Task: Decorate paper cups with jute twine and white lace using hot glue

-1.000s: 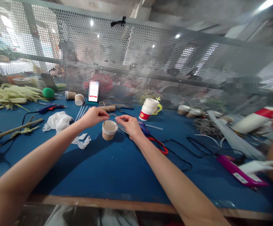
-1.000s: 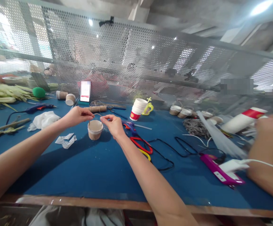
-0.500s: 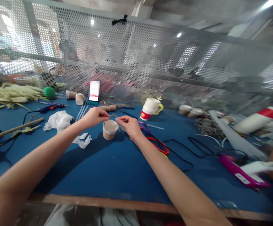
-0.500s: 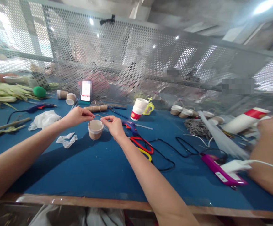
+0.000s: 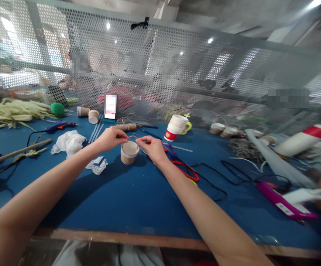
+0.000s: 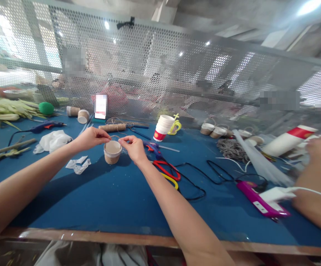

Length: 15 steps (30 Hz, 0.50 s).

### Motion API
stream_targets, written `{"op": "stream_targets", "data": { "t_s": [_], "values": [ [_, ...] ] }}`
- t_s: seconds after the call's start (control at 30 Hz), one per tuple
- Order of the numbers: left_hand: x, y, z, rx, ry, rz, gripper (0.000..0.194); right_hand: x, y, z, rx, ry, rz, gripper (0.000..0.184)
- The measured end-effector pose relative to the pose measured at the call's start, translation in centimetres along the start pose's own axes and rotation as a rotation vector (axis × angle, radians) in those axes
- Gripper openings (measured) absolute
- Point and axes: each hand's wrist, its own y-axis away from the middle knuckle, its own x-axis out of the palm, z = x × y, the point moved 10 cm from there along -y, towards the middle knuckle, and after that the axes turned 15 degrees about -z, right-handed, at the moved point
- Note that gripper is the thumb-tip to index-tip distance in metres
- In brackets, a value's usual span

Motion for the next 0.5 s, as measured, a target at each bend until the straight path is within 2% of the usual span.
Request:
{"op": "stream_targets", "data": {
  "t_s": [0.4,0.5],
  "values": [
    [-0.13,0.26,-0.4,0.034,-0.026,0.015,0.02,0.23,0.05,0.87,-0.134,0.059,0.055,0.022],
    [-0.24,0.63,0.04,0.011,0.033,0.014,0.03,0.23,0.08,0.95,-0.141,0.065,0.06,0.022]
  ]
}}
